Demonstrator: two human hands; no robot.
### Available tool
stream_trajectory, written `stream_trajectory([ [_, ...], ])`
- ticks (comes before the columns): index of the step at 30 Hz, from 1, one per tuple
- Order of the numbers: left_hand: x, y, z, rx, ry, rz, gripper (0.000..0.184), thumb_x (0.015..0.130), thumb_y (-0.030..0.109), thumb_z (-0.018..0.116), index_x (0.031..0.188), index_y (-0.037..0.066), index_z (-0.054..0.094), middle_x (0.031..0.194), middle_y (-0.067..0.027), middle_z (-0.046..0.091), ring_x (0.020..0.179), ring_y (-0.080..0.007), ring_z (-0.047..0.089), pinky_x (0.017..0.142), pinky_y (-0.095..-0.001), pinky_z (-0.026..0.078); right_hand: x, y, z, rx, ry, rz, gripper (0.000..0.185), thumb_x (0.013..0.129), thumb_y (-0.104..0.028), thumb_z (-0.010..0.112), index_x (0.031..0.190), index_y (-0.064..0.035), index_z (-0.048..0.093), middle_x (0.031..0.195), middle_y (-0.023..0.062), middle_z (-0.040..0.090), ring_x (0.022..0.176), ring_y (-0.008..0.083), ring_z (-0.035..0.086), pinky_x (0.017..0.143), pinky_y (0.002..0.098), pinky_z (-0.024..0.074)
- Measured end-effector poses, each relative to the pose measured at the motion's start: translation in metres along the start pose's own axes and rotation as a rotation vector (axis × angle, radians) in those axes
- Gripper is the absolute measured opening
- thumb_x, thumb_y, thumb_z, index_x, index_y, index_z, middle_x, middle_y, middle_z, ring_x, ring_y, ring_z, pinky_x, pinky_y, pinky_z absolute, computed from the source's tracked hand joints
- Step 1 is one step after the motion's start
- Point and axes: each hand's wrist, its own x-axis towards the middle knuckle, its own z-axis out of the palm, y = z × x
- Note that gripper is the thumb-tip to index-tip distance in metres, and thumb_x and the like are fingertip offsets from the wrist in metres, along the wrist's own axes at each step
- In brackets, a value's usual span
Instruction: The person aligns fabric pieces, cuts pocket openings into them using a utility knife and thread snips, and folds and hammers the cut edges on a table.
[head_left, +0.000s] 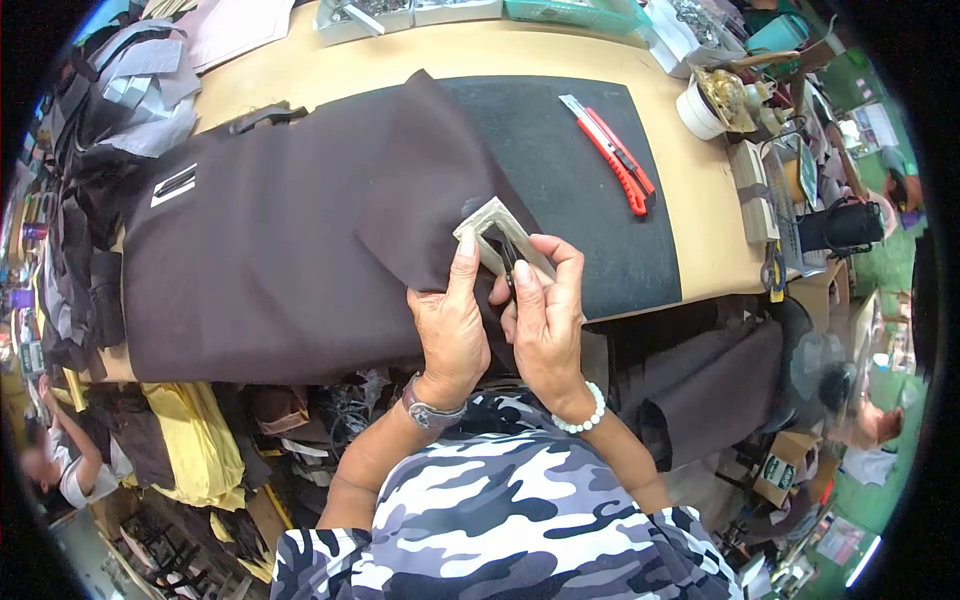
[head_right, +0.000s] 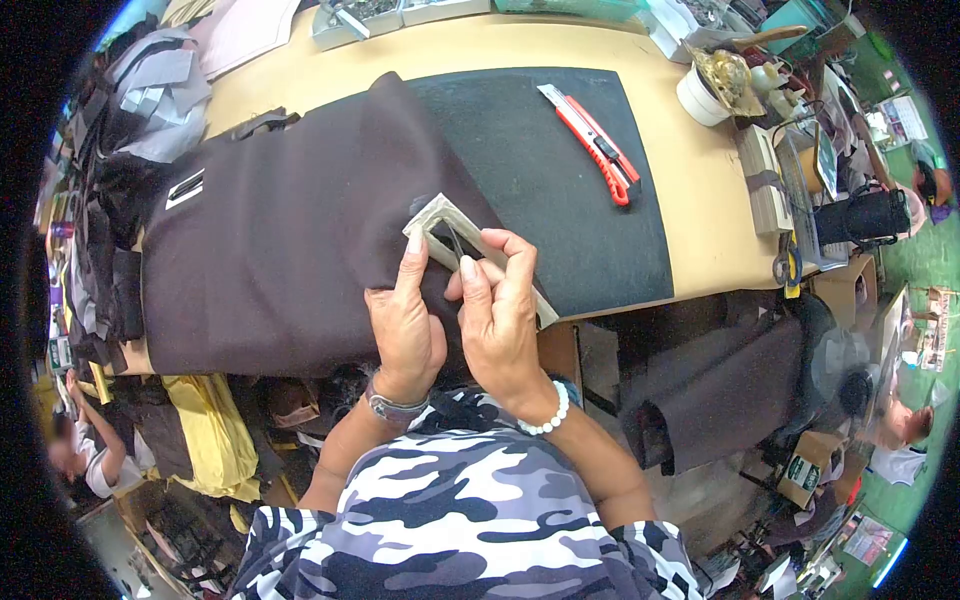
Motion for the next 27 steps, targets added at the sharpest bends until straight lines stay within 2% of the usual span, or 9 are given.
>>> stream_trajectory([
  [3, -0.001, 0.002, 0.002, -0.015, 0.025, 0.037, 0.019, 0.09, 0.012, 0.059, 0.107, 0.003, 0.056, 0.098, -0.0021, 0.06, 0.084, -0.009, 0.056, 0.075, -0.0244, 0.046, 0.0, -0.004, 0.003, 0.06, 0.009, 0.008, 0.027, 0.097, -0.013, 0.042, 0.12, -0.0018, 0.031, 0.072, 0.0032, 0.054, 0.053, 0.0028, 0.041, 0.047, 0.0174, 0.0329],
  [6, -0.002, 0.004, 0.004, -0.017, 0.021, 0.055, 0.02, 0.09, 0.011, 0.059, 0.108, 0.003, 0.056, 0.1, -0.0027, 0.06, 0.086, -0.0092, 0.056, 0.076, -0.0248, 0.046, 0.002, -0.004, 0.002, 0.126, -0.001, 0.005, 0.028, 0.097, -0.013, 0.043, 0.119, -0.0021, 0.031, 0.072, 0.0034, 0.055, 0.053, 0.0021, 0.04, 0.046, 0.0166, 0.0317],
  [9, -0.003, 0.005, 0.0, -0.026, -0.03, 0.03, 0.027, 0.087, 0.008, 0.06, 0.113, 0.004, 0.055, 0.11, -0.0048, 0.06, 0.1, -0.0137, 0.056, 0.089, -0.0286, 0.042, 0.003, -0.003, 0.001, 0.202, -0.012, 0.015, 0.028, 0.096, -0.013, 0.045, 0.118, -0.0025, 0.031, 0.072, 0.0035, 0.055, 0.053, 0.0016, 0.04, 0.046, 0.0158, 0.031],
  [15, -0.001, 0.005, -0.001, 0.007, -0.024, 0.01, 0.025, 0.087, 0.008, 0.06, 0.111, 0.003, 0.057, 0.108, -0.0048, 0.06, 0.097, -0.0135, 0.056, 0.088, -0.0279, 0.042, 0.004, -0.002, -0.002, 0.246, -0.002, 0.014, 0.028, 0.095, -0.012, 0.048, 0.117, -0.003, 0.032, 0.071, 0.0029, 0.055, 0.054, 0.0013, 0.042, 0.047, 0.015, 0.0318],
  [20, 0.002, 0.006, 0.0, -0.007, -0.028, 0.011, 0.021, 0.088, 0.008, 0.061, 0.108, 0.0, 0.058, 0.102, -0.0043, 0.062, 0.09, -0.0107, 0.058, 0.081, -0.0256, 0.045, 0.007, 0.004, -0.004, 0.222, -0.01, -0.014, 0.03, 0.095, -0.011, 0.049, 0.118, -0.0023, 0.032, 0.07, 0.0025, 0.054, 0.055, 0.0013, 0.042, 0.047, 0.015, 0.0323],
  [23, 0.006, 0.006, -0.002, 0.008, -0.045, -0.005, 0.022, 0.087, 0.007, 0.061, 0.107, 0.0, 0.058, 0.102, -0.0049, 0.062, 0.091, -0.0114, 0.059, 0.081, -0.026, 0.046, 0.008, 0.001, -0.009, 0.225, -0.016, 0.055, 0.034, 0.094, -0.01, 0.05, 0.121, -0.0014, 0.031, 0.07, 0.0019, 0.054, 0.055, 0.0013, 0.042, 0.048, 0.0156, 0.0324],
  [26, 0.011, 0.012, 0.001, -0.009, -0.08, -0.046, 0.022, 0.087, 0.008, 0.062, 0.107, -0.001, 0.058, 0.102, -0.0064, 0.063, 0.092, -0.0124, 0.06, 0.083, -0.027, 0.046, 0.006, -0.012, -0.021, 0.269, -0.074, 0.003, 0.046, 0.091, -0.009, 0.057, 0.126, -0.0004, 0.028, 0.069, 0.0008, 0.054, 0.056, 0.0014, 0.042, 0.049, 0.0163, 0.0322],
  [27, 0.012, 0.015, 0.002, -0.023, -0.094, -0.065, 0.023, 0.086, 0.008, 0.063, 0.106, -0.001, 0.058, 0.102, -0.0071, 0.063, 0.092, -0.0128, 0.06, 0.084, -0.0274, 0.047, 0.006, -0.023, -0.023, 0.111, -0.056, -0.067, 0.055, 0.085, -0.009, 0.065, 0.126, -0.0001, 0.03, 0.07, 0.0007, 0.056, 0.057, 0.0018, 0.044, 0.05, 0.0162, 0.034],
])
